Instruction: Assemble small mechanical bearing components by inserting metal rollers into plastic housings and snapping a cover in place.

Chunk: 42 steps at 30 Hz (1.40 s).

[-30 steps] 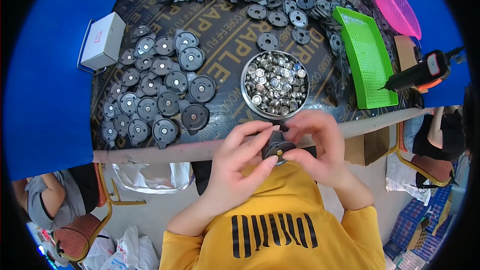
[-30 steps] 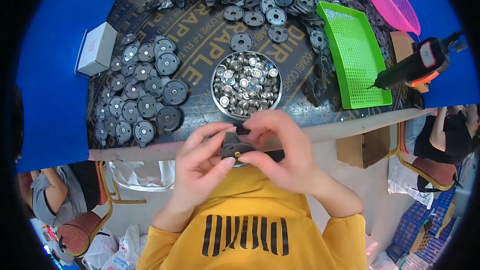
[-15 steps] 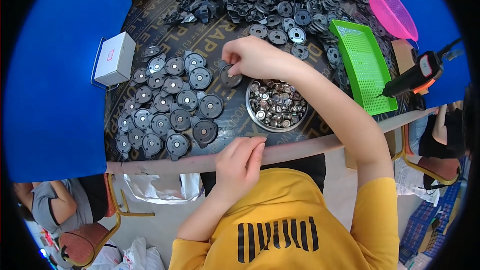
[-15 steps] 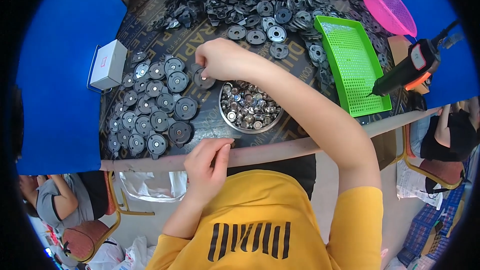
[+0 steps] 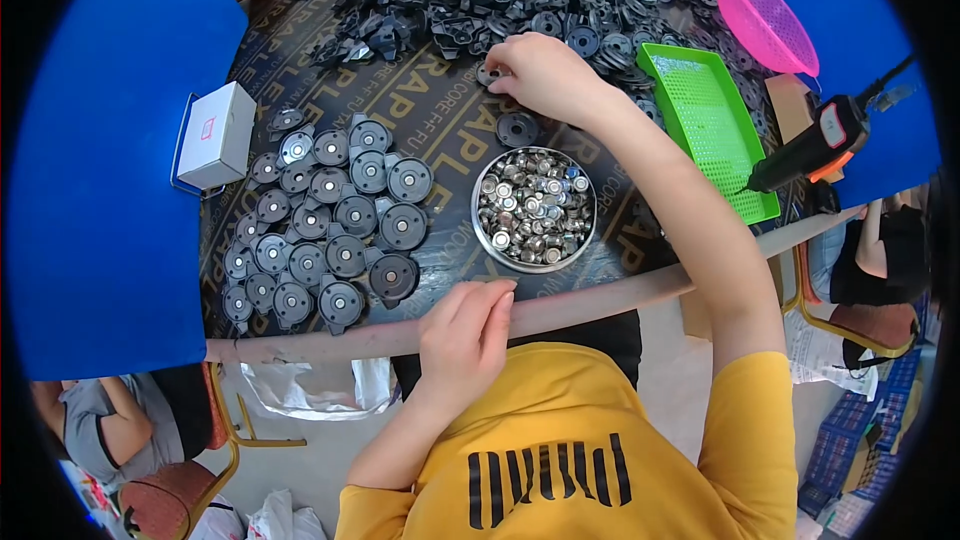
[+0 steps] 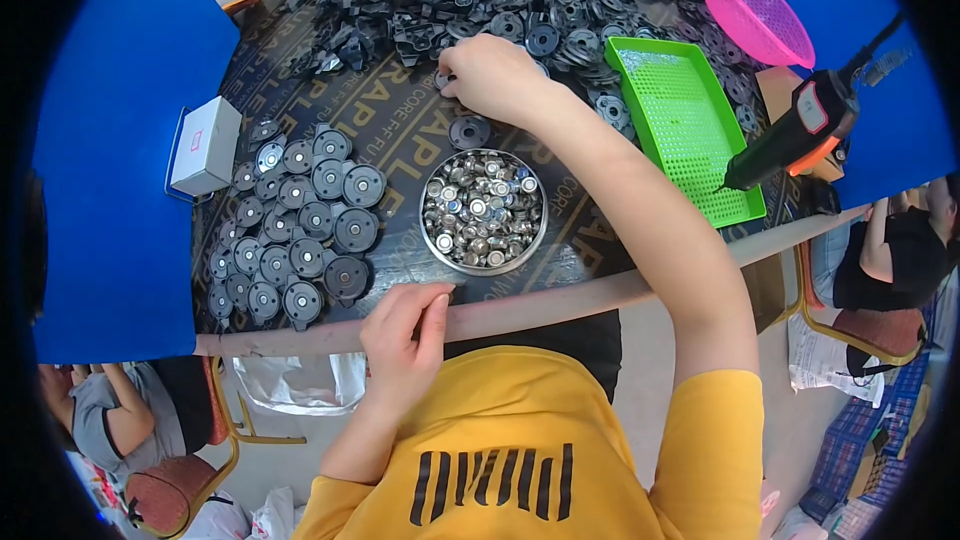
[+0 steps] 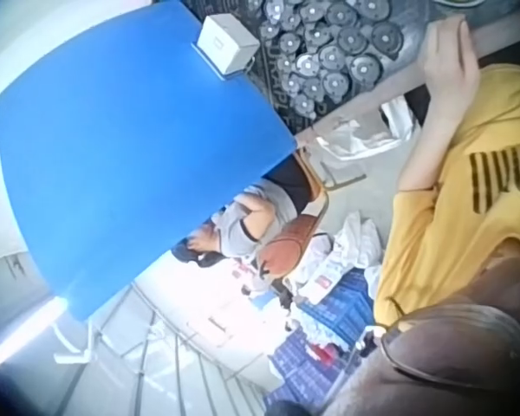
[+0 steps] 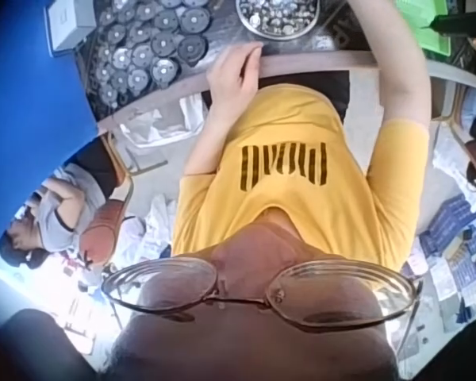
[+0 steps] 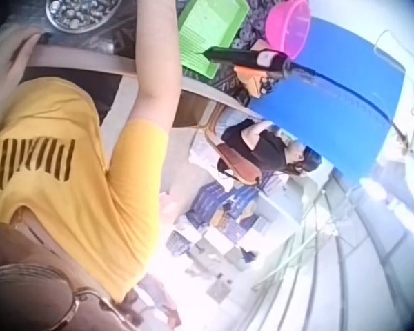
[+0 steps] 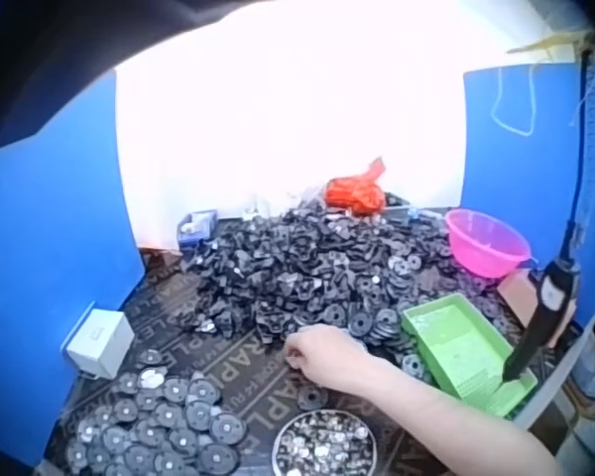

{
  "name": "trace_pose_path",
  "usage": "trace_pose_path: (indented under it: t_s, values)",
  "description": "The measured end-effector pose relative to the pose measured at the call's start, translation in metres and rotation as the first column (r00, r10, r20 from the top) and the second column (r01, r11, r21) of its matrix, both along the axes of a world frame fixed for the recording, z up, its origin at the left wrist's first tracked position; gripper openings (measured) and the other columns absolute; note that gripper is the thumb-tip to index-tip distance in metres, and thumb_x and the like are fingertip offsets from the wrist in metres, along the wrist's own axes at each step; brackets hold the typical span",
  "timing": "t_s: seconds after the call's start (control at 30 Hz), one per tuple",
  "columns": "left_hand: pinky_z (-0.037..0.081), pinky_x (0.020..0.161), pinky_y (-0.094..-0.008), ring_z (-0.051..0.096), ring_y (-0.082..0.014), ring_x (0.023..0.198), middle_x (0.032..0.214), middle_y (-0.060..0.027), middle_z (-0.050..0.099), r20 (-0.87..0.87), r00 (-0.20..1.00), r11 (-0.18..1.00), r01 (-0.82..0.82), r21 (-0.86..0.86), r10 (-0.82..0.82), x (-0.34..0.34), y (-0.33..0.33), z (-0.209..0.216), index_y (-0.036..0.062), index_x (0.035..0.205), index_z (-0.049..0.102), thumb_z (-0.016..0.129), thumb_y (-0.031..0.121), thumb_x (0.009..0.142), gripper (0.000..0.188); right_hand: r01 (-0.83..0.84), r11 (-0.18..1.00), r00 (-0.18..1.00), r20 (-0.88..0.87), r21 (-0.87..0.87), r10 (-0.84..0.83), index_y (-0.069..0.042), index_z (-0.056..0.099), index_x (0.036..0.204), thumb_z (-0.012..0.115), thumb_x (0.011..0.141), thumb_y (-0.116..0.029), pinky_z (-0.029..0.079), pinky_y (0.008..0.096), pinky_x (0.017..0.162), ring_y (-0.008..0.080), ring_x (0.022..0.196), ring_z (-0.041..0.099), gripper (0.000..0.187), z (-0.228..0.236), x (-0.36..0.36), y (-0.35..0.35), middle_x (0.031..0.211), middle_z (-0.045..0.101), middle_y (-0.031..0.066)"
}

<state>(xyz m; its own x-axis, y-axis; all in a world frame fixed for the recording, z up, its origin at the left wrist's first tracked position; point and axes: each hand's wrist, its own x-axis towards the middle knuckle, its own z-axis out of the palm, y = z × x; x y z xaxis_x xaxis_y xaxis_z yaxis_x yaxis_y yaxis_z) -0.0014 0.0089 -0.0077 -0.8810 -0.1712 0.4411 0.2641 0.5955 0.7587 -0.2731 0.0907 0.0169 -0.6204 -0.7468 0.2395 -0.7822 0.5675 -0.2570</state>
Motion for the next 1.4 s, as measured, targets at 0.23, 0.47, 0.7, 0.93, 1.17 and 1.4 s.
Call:
trace_pose_path:
  t_s: [0.23,0.47,0.7,0.93,1.17,1.4]
  values:
    - [0.046,0.054,-0.0309,0.058,-0.0234,0.061,0.076,-0.0099,0.060,0.026,0.999,1.000,-0.024,-0.012,0.024,0.001,-0.002,0.000,0.0023,0.089,0.063,0.062,0.001,0.080,0.010,-0.005,0.968,0.977,-0.206,0.250,0.058,-0.004,0.063,0.085,0.066,0.076,-0.023,0.049,0.0387,0.075,0.0265,0.091,0.059,0.021,-0.001,0.004,-0.002,0.083,0.062,0.0079]
    - [0.046,0.054,-0.0302,0.058,-0.0236,0.061,0.076,-0.0104,0.061,0.077,0.997,1.000,-0.015,-0.023,0.016,0.000,0.004,0.002,0.0022,0.090,0.063,0.061,0.002,0.081,0.008,0.036,0.996,0.901,-0.427,-0.086,-0.069,-0.005,0.057,0.107,0.065,0.071,-0.009,0.044,0.0370,0.085,0.0273,0.098,0.056,0.038,-0.016,-0.023,-0.046,0.105,0.058,0.0087]
    - [0.046,0.055,-0.0298,0.058,-0.0231,0.062,0.075,-0.0110,0.059,0.017,1.000,1.000,-0.013,-0.019,0.013,-0.003,0.002,0.002,0.0017,0.089,0.063,0.061,0.001,0.081,0.009,0.005,0.981,0.875,-0.475,-0.194,-0.098,-0.009,0.066,0.085,0.060,0.074,-0.011,0.046,0.0377,0.074,0.0254,0.088,0.061,0.013,-0.004,-0.031,-0.038,0.086,0.064,0.0073]
    - [0.052,0.075,-0.0306,0.064,-0.0253,0.083,0.103,-0.0178,0.060,0.037,0.854,0.015,-0.034,0.999,-0.519,0.006,-0.020,0.010,-0.0072,0.124,0.047,0.033,0.027,0.100,0.044,-0.482,0.722,0.874,-0.217,-0.496,0.435,-0.010,0.068,0.099,0.064,0.071,-0.007,0.048,0.0325,0.064,0.0231,0.076,0.060,0.029,0.023,0.141,0.046,0.090,0.061,0.0066]
    - [0.054,0.072,-0.0297,0.065,-0.0223,0.084,0.103,-0.0160,0.061,0.086,0.746,0.015,-0.102,0.995,-0.660,0.009,-0.019,0.011,-0.0083,0.130,0.040,0.039,0.011,0.095,0.039,-0.378,0.712,0.839,0.106,-0.592,0.534,-0.003,0.067,0.098,0.065,0.078,-0.013,0.052,0.0346,0.075,0.0271,0.082,0.064,0.022,-0.003,0.175,0.086,0.092,0.065,0.0089]
    - [0.053,0.082,-0.0339,0.063,-0.0246,0.094,0.113,-0.0176,0.058,0.112,0.757,0.062,-0.094,0.994,-0.643,0.002,-0.013,0.010,-0.0068,0.132,0.038,0.042,0.007,0.094,0.041,-0.018,0.927,0.999,0.020,-0.375,0.028,-0.004,0.060,0.079,0.061,0.073,-0.002,0.047,0.0363,0.067,0.0273,0.076,0.057,0.005,-0.012,0.127,0.066,0.077,0.058,0.0086]
